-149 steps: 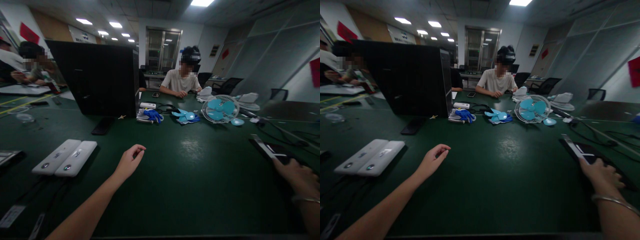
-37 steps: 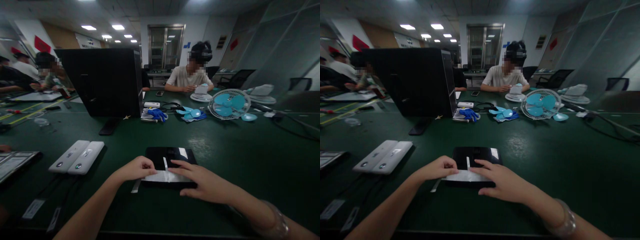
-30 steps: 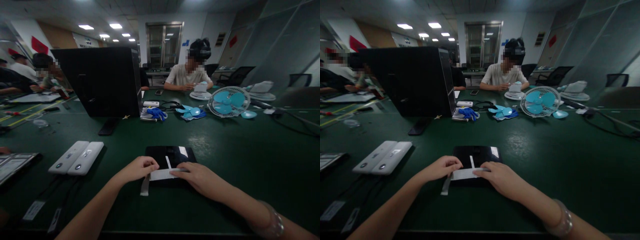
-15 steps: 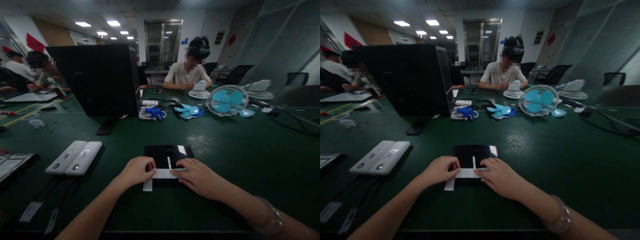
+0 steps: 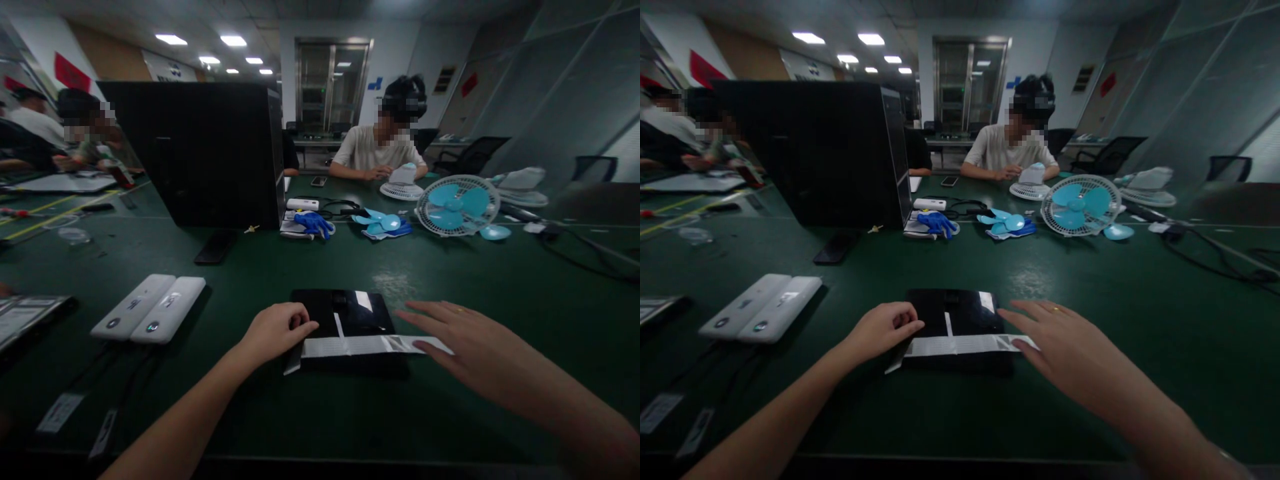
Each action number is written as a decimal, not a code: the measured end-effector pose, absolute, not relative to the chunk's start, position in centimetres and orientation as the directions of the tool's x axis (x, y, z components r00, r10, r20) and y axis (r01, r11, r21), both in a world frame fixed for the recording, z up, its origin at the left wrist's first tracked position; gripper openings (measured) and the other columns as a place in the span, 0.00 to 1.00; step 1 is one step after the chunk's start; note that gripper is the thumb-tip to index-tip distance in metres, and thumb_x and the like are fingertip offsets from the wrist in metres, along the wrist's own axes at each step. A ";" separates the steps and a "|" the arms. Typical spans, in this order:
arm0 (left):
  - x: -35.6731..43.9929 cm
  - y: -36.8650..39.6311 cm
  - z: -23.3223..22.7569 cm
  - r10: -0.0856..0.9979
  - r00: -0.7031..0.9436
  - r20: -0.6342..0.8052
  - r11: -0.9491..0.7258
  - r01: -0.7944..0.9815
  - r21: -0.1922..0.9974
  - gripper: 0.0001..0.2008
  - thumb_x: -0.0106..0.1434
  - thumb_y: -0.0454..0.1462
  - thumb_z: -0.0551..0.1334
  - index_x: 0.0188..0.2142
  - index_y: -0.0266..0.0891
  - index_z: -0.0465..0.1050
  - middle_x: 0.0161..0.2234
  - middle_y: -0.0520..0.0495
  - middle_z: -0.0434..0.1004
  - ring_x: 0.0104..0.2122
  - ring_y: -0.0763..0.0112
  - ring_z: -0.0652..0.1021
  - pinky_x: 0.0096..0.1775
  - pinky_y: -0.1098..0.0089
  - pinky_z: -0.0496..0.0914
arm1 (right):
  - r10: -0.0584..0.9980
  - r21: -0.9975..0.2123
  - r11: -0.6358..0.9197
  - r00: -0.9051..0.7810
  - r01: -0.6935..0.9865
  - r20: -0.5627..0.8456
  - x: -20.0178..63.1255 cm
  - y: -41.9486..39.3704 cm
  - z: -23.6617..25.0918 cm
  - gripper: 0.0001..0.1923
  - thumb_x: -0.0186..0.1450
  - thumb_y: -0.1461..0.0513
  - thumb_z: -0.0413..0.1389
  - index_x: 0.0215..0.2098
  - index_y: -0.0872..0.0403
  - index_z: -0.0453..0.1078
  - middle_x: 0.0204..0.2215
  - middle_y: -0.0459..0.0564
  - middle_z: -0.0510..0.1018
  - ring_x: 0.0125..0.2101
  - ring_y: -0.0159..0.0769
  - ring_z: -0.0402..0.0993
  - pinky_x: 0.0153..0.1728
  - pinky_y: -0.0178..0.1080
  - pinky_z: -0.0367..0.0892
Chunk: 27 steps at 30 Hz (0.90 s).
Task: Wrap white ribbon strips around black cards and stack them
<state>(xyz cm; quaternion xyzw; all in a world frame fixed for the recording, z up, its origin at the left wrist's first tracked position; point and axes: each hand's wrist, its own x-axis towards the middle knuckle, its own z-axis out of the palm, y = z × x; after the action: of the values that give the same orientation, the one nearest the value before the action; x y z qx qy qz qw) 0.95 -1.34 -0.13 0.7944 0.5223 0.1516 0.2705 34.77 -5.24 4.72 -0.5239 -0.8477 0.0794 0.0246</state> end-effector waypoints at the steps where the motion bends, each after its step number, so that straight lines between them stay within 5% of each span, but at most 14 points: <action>1: 0.9 -1.3 -0.1 0.924 0.382 -0.013 -0.297 0.737 0.607 0.18 0.63 0.52 0.55 0.35 0.42 0.74 0.31 0.50 0.75 0.29 0.68 0.72 0.28 0.71 0.59 | 0.880 -0.172 0.462 -0.474 0.870 -0.038 33.4 -5.6 4.8 0.26 0.66 0.49 0.48 0.60 0.43 0.64 0.60 0.50 0.63 0.56 0.59 0.61 0.54 0.67 0.56; 7: 0.1 -0.6 -0.8 0.972 0.193 0.137 -0.233 0.689 0.686 0.18 0.66 0.50 0.51 0.34 0.40 0.71 0.28 0.51 0.73 0.28 0.69 0.72 0.30 0.71 0.62 | 0.737 -0.278 0.603 -0.656 0.748 -0.164 26.8 -4.8 2.4 0.37 0.63 0.46 0.55 0.67 0.44 0.51 0.67 0.51 0.45 0.64 0.54 0.45 0.61 0.60 0.48; 13: -0.8 0.2 -1.3 0.972 0.055 0.226 -0.209 0.635 0.744 0.17 0.66 0.49 0.52 0.33 0.40 0.71 0.28 0.51 0.72 0.29 0.69 0.72 0.30 0.72 0.63 | 0.703 -0.334 0.606 -0.682 0.722 -0.200 27.2 -3.3 0.9 0.38 0.62 0.43 0.53 0.67 0.39 0.49 0.67 0.50 0.45 0.65 0.53 0.39 0.62 0.60 0.44; 27: -1.5 1.1 -1.6 0.958 -0.060 0.281 -0.230 0.429 0.874 0.17 0.63 0.49 0.55 0.34 0.38 0.72 0.26 0.52 0.69 0.27 0.71 0.70 0.29 0.72 0.63 | 0.780 -0.224 0.585 -0.616 0.780 -0.109 31.5 -2.0 0.2 0.31 0.64 0.41 0.48 0.59 0.47 0.64 0.67 0.53 0.45 0.65 0.53 0.42 0.61 0.59 0.47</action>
<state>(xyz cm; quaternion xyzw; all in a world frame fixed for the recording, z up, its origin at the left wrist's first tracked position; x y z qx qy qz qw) -1.48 1.06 -1.64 0.6260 0.5538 0.4723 0.2800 31.52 -2.01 0.24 -0.4381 -0.8901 0.1256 0.0007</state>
